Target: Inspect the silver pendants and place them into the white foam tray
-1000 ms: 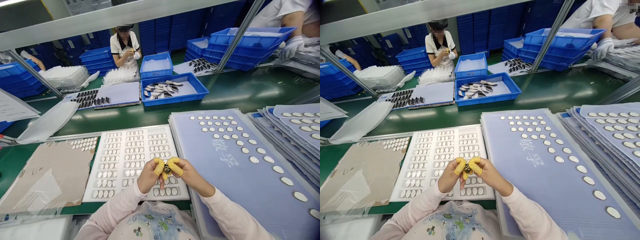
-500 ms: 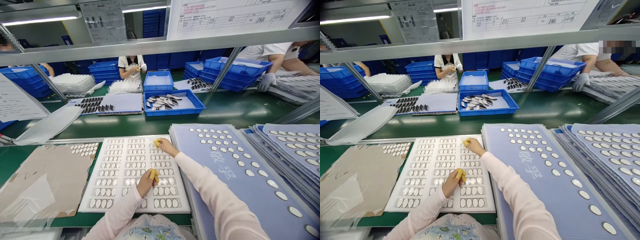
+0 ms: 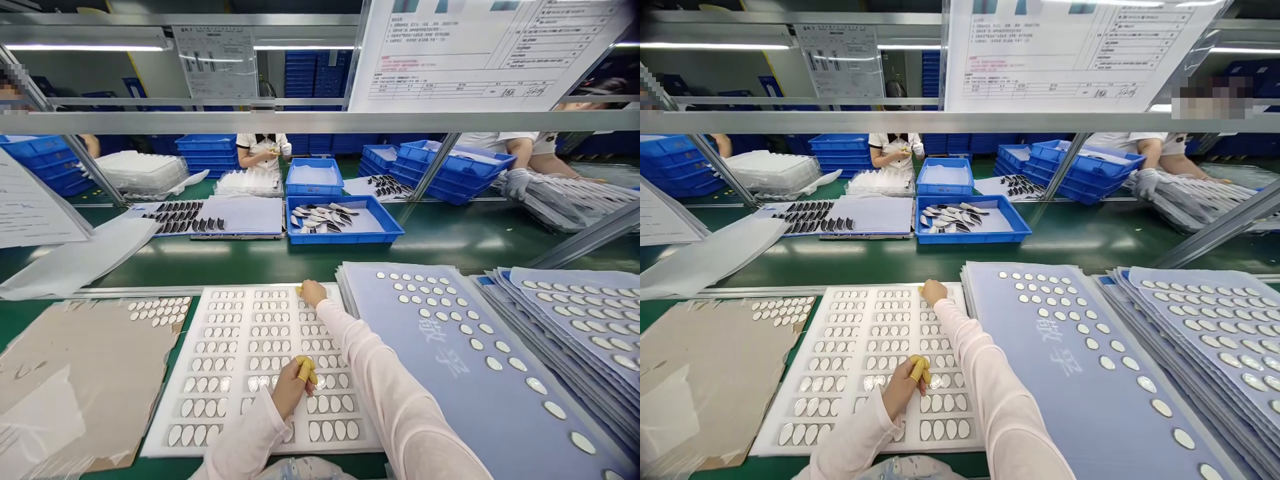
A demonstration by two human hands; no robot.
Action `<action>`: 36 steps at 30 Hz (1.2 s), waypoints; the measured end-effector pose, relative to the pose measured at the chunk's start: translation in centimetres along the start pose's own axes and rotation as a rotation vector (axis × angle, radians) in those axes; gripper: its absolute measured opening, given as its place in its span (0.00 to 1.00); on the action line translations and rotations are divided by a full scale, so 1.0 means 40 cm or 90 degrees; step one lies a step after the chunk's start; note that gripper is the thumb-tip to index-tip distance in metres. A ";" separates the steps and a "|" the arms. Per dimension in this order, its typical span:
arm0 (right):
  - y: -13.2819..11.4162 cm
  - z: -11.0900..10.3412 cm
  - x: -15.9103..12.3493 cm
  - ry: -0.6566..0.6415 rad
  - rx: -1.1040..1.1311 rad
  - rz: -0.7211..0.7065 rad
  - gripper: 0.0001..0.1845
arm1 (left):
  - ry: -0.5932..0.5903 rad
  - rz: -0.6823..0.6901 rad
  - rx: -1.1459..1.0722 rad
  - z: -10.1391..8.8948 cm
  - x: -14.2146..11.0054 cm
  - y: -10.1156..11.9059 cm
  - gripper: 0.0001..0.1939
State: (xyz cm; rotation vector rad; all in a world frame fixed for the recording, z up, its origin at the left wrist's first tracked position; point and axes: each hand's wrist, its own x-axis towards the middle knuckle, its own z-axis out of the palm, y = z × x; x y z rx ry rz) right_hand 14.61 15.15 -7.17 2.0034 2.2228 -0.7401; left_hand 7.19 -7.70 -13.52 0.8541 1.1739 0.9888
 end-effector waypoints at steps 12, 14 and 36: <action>-0.003 -0.011 -0.003 -0.036 -0.052 -0.015 0.17 | 0.014 0.008 -0.026 0.003 -0.006 0.007 0.27; -0.012 -0.011 -0.010 -0.029 -0.054 -0.018 0.17 | 0.017 0.010 -0.029 0.003 -0.005 0.010 0.29; 0.644 -0.189 -0.394 0.279 0.039 0.194 0.14 | -0.252 0.182 0.346 0.055 -0.157 0.346 0.11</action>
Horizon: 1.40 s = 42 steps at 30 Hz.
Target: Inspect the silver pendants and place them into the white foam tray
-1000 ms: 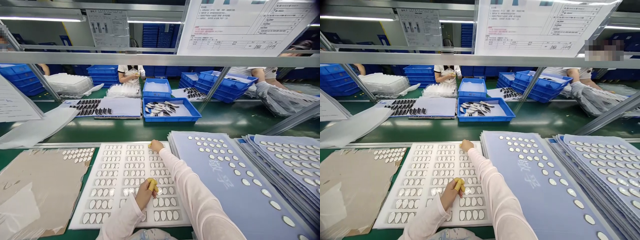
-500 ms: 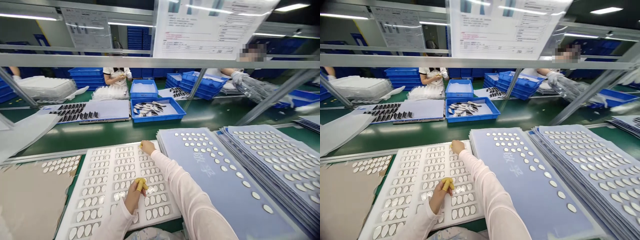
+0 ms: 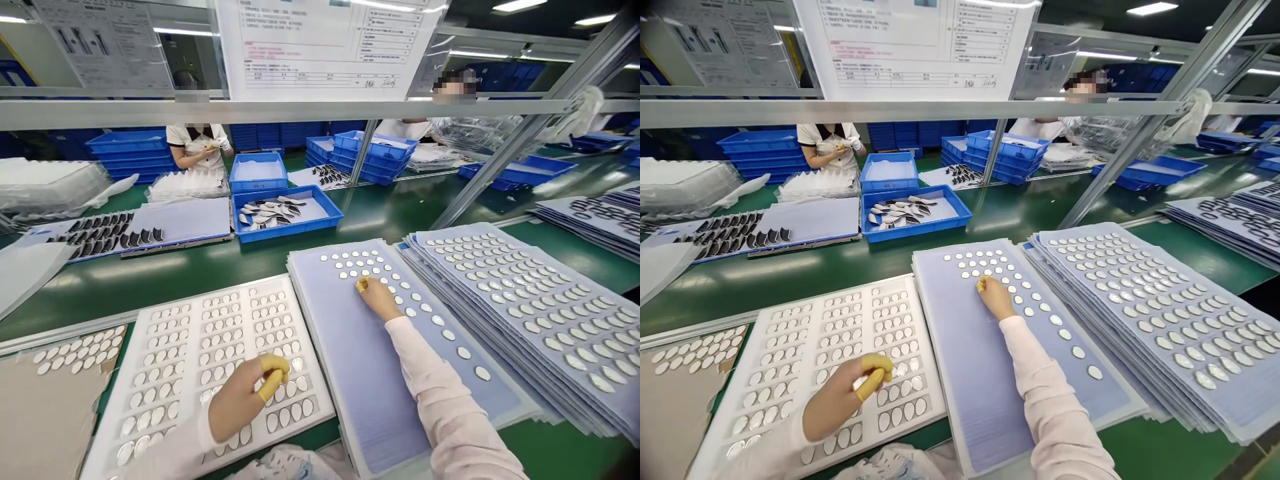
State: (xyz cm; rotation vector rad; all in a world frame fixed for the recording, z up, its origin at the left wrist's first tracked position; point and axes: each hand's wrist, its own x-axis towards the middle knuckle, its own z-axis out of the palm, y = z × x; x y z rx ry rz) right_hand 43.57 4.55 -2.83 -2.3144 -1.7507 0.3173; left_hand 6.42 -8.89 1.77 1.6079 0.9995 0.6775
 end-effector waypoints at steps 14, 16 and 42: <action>0.036 0.081 0.005 0.061 -0.048 0.033 0.14 | -0.150 0.179 0.480 0.197 0.696 0.005 0.13; 0.040 0.084 0.006 0.063 -0.049 0.032 0.14 | -0.150 0.157 0.520 0.220 0.745 -0.009 0.15; 0.034 0.069 -0.007 0.133 0.178 -0.041 0.09 | -0.037 0.201 0.428 0.156 0.569 0.087 0.08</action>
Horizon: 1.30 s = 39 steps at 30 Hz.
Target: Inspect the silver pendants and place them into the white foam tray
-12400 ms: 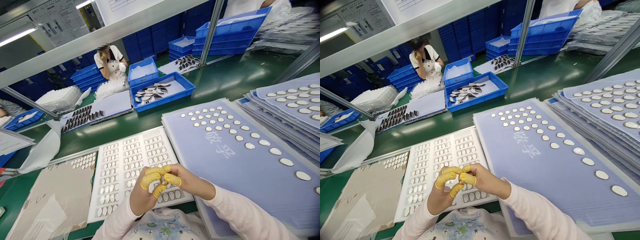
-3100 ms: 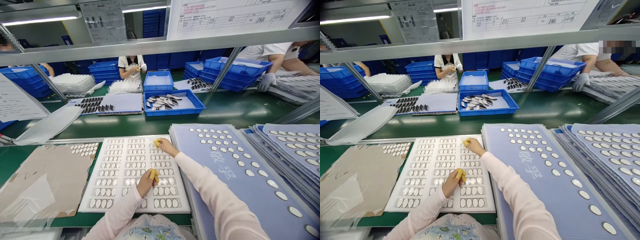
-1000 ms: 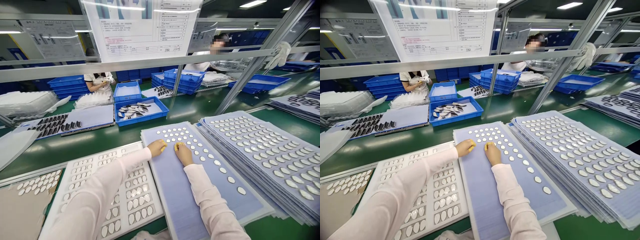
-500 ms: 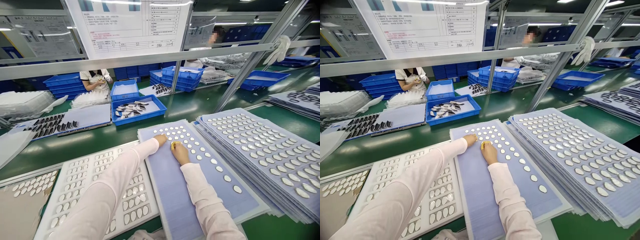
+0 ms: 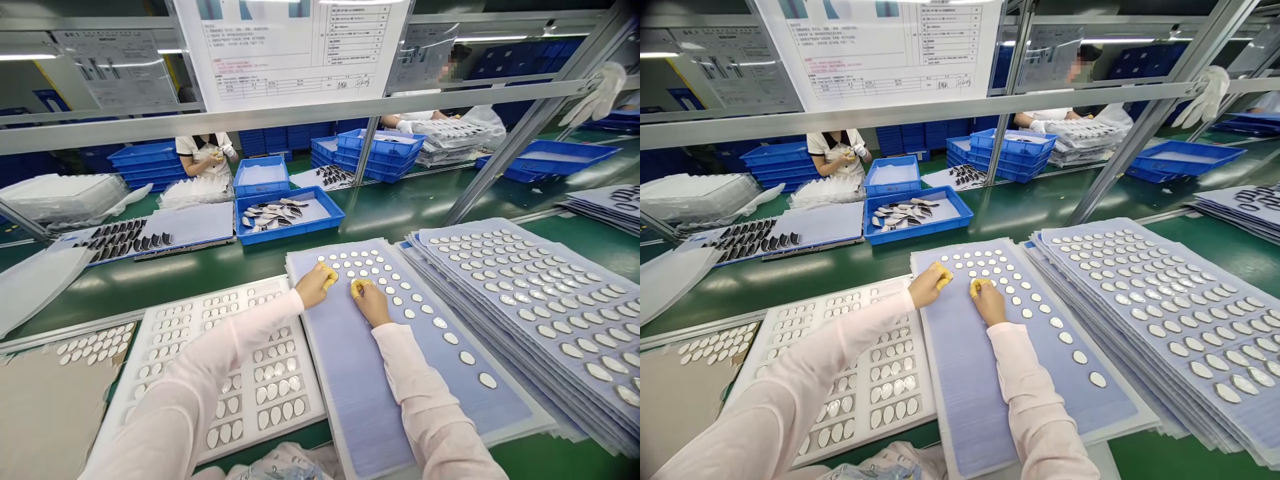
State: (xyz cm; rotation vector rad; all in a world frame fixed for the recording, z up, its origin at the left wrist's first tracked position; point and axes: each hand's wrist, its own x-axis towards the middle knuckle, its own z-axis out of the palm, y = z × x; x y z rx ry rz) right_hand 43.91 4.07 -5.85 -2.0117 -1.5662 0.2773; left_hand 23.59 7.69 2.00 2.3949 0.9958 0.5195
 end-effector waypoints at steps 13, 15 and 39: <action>-0.312 -0.161 -0.350 0.000 0.507 -0.359 0.07 | 0.189 0.042 -0.500 -0.055 -0.408 0.138 0.04; -0.327 -0.157 -0.391 0.006 0.532 -0.393 0.11 | 0.184 0.050 -0.538 -0.043 -0.432 0.148 0.03; -0.397 -0.072 -0.483 -0.204 0.674 -0.316 0.10 | 0.216 0.033 -0.419 -0.097 -0.582 0.118 0.07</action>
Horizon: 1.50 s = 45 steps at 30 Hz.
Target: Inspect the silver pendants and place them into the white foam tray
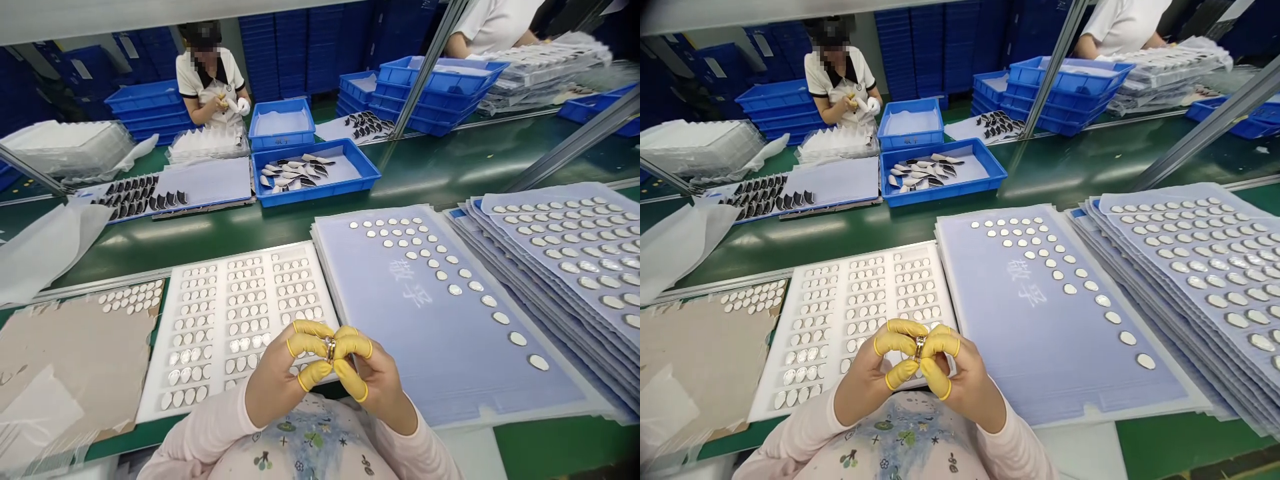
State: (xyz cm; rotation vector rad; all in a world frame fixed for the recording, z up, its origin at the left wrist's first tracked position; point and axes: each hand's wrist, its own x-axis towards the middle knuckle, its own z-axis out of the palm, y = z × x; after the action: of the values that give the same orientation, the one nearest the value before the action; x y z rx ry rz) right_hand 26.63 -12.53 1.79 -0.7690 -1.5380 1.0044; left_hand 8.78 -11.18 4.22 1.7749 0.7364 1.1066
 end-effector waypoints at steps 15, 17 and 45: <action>-0.002 0.001 0.004 -0.014 0.037 0.056 0.06 | 0.042 -0.045 0.042 0.009 -0.011 -0.005 0.16; -0.004 -0.001 0.004 -0.024 0.032 0.058 0.06 | 0.049 -0.039 0.046 0.011 -0.014 -0.008 0.17; 0.020 0.002 0.015 -0.050 -0.002 0.130 0.02 | 0.018 0.198 0.251 0.005 -0.009 -0.050 0.26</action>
State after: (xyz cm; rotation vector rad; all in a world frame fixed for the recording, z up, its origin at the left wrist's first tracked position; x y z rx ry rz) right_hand 26.40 -11.69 1.33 -0.9119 -1.5515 1.1945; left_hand 8.73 -10.69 2.23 2.2706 0.7497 1.2538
